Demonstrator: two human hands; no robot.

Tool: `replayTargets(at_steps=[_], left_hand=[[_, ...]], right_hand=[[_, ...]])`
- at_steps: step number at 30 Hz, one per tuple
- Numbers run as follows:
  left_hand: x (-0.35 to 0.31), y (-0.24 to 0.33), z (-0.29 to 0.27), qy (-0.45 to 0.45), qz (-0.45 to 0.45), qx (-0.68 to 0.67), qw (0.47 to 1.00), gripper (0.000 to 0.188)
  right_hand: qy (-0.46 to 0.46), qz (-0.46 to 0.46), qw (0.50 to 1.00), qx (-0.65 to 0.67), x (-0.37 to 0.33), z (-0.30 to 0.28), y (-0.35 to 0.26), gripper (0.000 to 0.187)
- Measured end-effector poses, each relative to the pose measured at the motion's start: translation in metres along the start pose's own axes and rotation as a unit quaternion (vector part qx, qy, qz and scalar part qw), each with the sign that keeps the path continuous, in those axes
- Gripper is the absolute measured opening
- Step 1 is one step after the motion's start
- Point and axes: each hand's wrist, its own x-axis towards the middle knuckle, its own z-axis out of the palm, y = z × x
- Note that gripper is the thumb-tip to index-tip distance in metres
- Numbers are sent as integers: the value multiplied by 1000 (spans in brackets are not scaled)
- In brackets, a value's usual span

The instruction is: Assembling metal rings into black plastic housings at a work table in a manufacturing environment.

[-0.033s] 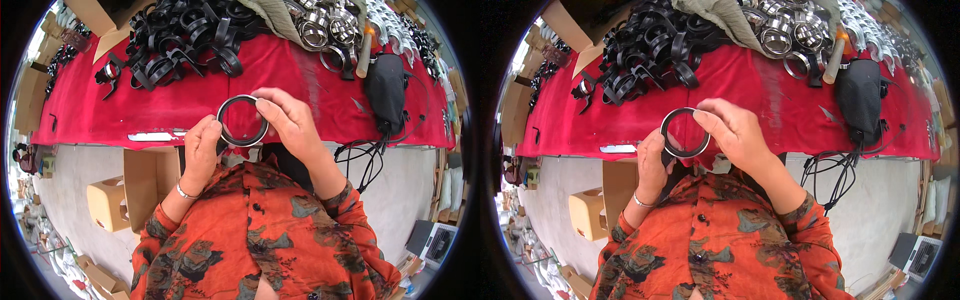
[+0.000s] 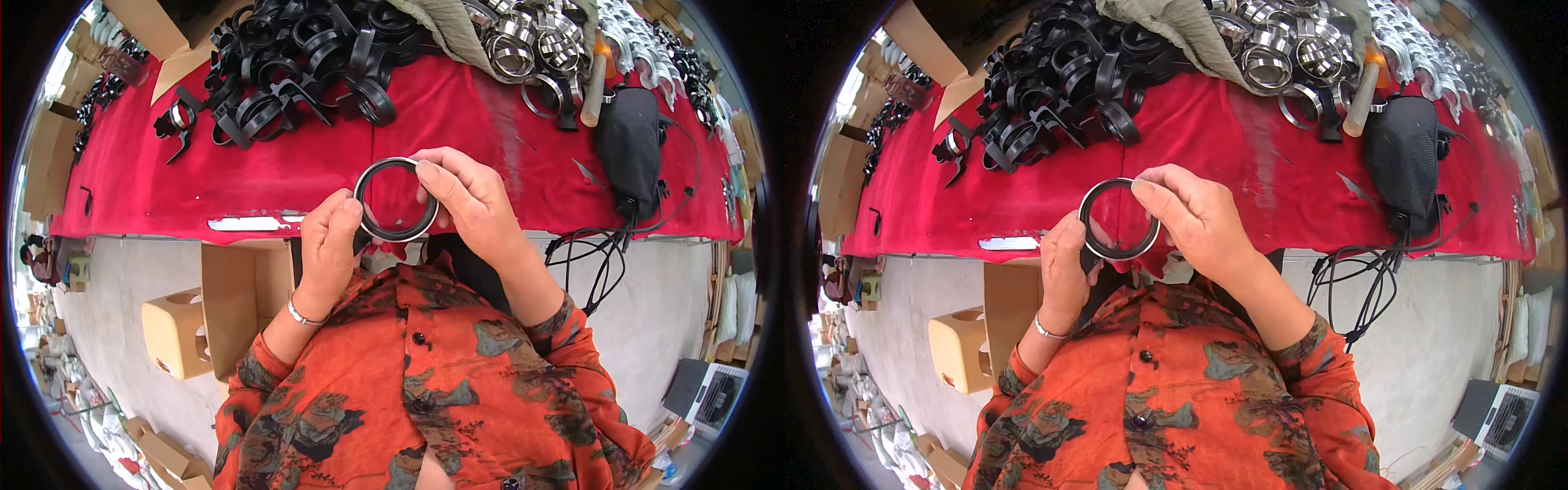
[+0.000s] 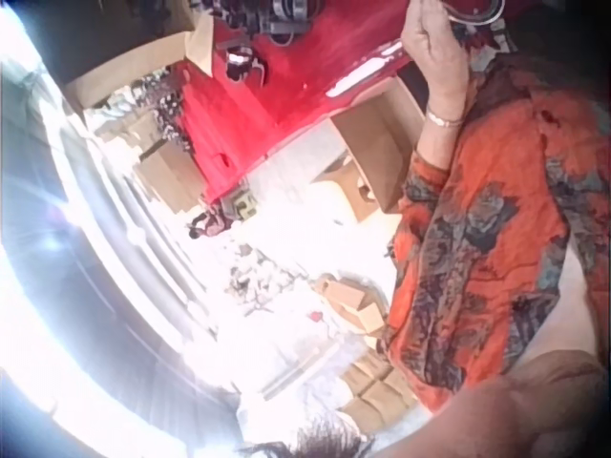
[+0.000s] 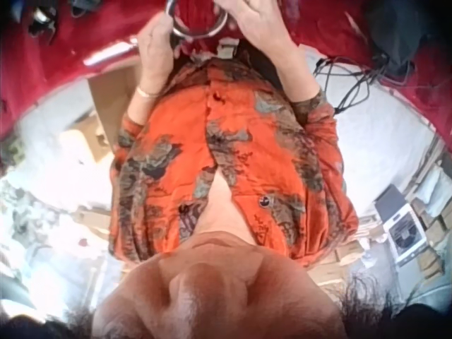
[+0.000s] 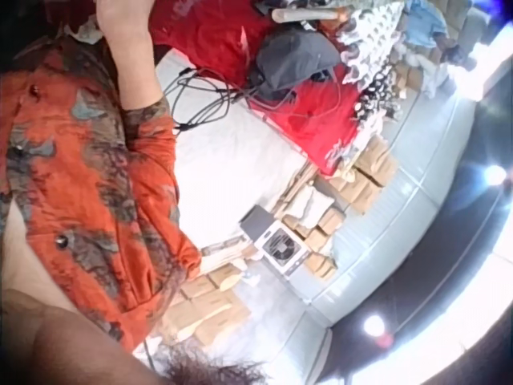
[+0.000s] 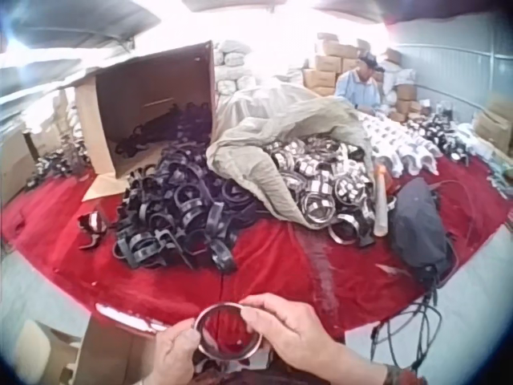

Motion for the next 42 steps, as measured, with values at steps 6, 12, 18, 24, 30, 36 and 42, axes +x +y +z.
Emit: replayTargets(at_steps=[6, 12, 18, 24, 30, 36, 42], left_hand=[[-1, -3, 1, -30, 0, -73, 997, 30], [4, -3, -7, 10, -91, -58, 994, 32], [-3, 5, -8, 41, -117, -80, 989, 31], [15, 15, -45, 116, -53, 40, 991, 26], [74, -15, -226, 341, 159, 486, 789, 23], [116, -40, -343, 165, 141, 683, 698, 30], [150, -11, -297, 281, 43, 737, 613, 33]], right_hand=[[1, 8, 998, 65, 2, 2, 0, 18], [-36, 35, 997, 61, 2, 7, 10, 34], [-97, 38, 985, 138, -4, 18, 18, 51], [-133, 44, 984, 109, 13, 0, 28, 49], [172, -31, 980, -100, 5, -82, 28, 29], [313, -134, 855, -390, 12, -126, 24, 27], [330, -164, 766, -527, 41, -157, 23, 34]])
